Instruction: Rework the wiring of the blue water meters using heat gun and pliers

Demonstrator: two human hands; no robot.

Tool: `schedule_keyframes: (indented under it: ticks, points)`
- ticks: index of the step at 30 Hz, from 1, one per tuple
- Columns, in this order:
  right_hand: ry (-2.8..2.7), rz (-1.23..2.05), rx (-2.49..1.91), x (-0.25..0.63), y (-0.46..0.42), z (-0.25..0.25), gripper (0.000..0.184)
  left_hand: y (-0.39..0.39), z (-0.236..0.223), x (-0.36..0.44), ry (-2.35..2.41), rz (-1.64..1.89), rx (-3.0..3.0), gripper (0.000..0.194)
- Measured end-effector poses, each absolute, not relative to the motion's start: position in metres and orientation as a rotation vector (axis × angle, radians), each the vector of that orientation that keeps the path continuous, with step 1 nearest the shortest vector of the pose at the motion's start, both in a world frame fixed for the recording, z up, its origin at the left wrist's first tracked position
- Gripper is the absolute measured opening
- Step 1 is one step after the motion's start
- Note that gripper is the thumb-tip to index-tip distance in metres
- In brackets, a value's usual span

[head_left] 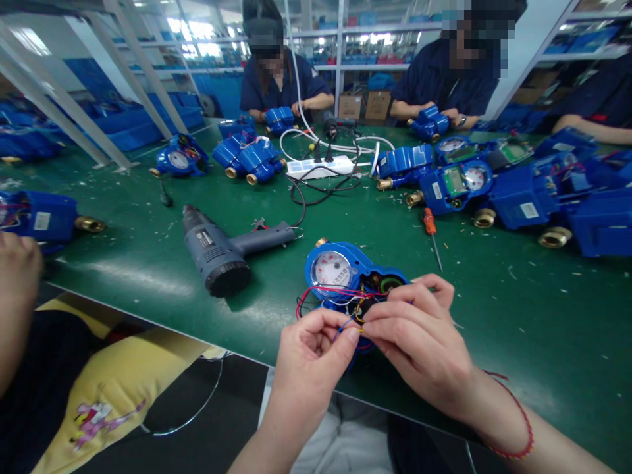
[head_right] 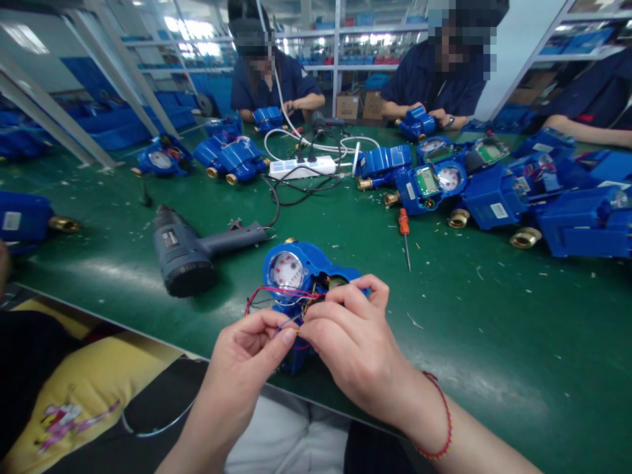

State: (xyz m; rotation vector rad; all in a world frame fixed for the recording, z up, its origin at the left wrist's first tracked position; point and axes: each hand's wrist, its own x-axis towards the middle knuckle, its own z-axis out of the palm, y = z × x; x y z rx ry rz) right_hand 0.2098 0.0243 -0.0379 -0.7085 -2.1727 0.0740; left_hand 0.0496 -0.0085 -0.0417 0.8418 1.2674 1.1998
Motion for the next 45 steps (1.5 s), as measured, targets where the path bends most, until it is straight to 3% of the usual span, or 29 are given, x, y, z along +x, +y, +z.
schedule_keyframes:
  ticks: [8, 21, 30, 45]
  points:
    - [-2.089, 0.015, -0.783, 0.209, 0.025, -0.038, 0.011, -0.01, -0.041, 0.046, 1.155, 1.161, 0.796, 0.024]
    - [-2.173, 0.385, -0.812, 0.208, 0.025, -0.03, 0.004, -0.009, -0.036, 0.049, 1.259, 1.181, 0.856, 0.015]
    - [-2.139, 0.353, -0.8, 0.207, 0.025, -0.03, 0.01, -0.009, -0.035, 0.041, 1.154, 1.143, 0.879, 0.013]
    - [-2.205, -0.277, -0.664, 0.21, 0.02, -0.035, 0.023, 0.003, -0.026, 0.036, 1.137, 0.827, 1.148, 0.016]
